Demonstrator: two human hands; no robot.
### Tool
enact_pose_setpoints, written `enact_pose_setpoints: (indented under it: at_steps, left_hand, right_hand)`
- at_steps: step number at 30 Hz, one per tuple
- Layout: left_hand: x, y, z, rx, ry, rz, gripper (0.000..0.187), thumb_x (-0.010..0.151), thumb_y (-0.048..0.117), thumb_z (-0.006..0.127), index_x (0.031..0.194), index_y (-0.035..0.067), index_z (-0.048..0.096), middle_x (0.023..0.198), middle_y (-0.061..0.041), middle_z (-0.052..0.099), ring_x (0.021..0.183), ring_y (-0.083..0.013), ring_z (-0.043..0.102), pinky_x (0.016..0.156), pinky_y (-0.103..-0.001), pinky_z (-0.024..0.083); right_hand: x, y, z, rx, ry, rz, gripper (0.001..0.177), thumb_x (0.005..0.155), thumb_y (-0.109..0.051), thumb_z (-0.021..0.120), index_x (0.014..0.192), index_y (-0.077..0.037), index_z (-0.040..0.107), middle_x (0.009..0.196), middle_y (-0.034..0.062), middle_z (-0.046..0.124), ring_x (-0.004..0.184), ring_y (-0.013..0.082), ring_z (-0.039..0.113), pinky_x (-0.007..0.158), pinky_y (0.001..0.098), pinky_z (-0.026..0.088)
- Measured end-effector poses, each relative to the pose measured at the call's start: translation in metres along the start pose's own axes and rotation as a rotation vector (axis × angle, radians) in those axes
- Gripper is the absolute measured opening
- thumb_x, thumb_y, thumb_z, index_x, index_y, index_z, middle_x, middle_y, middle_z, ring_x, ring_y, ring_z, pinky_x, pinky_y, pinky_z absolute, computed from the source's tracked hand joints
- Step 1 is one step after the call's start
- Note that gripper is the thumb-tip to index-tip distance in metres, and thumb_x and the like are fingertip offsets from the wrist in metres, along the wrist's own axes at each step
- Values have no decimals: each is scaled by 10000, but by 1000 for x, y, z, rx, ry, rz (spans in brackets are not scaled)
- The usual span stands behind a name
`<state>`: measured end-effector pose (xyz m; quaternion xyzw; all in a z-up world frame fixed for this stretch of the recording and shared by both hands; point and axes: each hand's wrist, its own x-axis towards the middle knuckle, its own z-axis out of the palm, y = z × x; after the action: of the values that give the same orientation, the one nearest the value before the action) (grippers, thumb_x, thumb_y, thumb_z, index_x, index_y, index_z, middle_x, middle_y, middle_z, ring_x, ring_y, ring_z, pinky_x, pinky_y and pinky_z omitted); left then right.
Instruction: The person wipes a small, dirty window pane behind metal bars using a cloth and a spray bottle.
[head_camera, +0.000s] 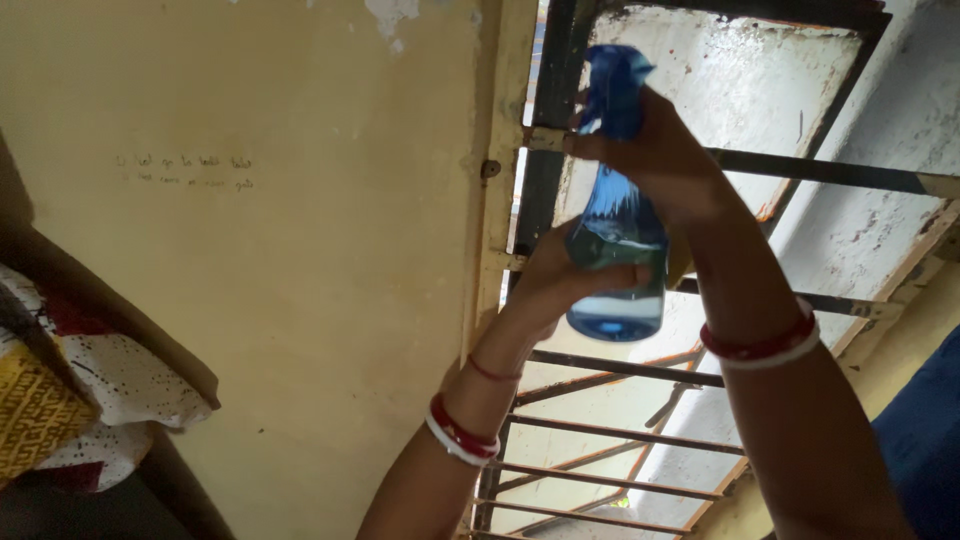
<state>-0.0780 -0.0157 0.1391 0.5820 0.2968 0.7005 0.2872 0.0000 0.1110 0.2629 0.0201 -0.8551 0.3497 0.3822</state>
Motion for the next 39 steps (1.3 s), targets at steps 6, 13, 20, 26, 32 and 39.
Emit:
enact_pose_setpoints:
  at_steps: [6, 13, 20, 26, 32, 39]
  left_hand:
    - [-29, -8, -10, 48, 10, -18, 648, 695, 98, 908, 1281, 23, 642, 1152, -56, 743, 1063, -150, 703, 963, -315, 564]
    - [-56, -22, -45, -135, -124, -123, 704, 711, 141, 924, 1337, 23, 623, 1192, -68, 734, 1102, -182, 693, 997, -336, 559]
    - [-77, -52, -53, -45, -112, -126, 704, 684, 144, 938, 1305, 32, 625, 1214, -49, 732, 1119, -159, 692, 1019, -329, 558]
    - [-98, -75, -58, -170, -122, -141, 712, 700, 142, 949, 1316, 20, 614, 1235, -49, 719, 1147, -149, 677, 1038, -329, 546]
    - [-127, -90, -51, 18, -50, -196, 752, 660, 157, 947, 1316, 20, 605, 1203, -62, 734, 1113, -152, 688, 1012, -329, 558]
    - [-150, -93, -47, -145, -58, -229, 757, 690, 149, 926, 1362, 32, 597, 1265, -56, 706, 1171, -159, 678, 1063, -331, 539]
  right_hand:
    - [-30, -1, 36, -243, 210, 46, 337, 809, -197, 832, 1082, -54, 697, 930, 52, 735, 809, 150, 705, 744, 302, 577]
    - [-59, -6, 81, -176, 349, 55, 377, 839, -251, 812, 1134, -41, 707, 915, 56, 750, 805, 126, 709, 724, 283, 560]
    - [-76, 15, 97, -443, 430, 180, 281, 814, -262, 787, 939, -11, 758, 762, 121, 731, 691, 185, 715, 658, 344, 551]
    - [-101, 21, 116, -367, 398, 103, 305, 838, -247, 781, 1049, -27, 750, 877, 111, 760, 789, 176, 738, 711, 327, 558]
    - [-123, 34, 125, -452, 402, 204, 317, 787, -212, 782, 1046, -28, 760, 857, 130, 767, 776, 188, 755, 706, 326, 571]
    - [-146, 36, 146, -358, 390, 276, 332, 768, -204, 775, 1057, -46, 737, 811, 102, 750, 696, 158, 708, 668, 321, 562]
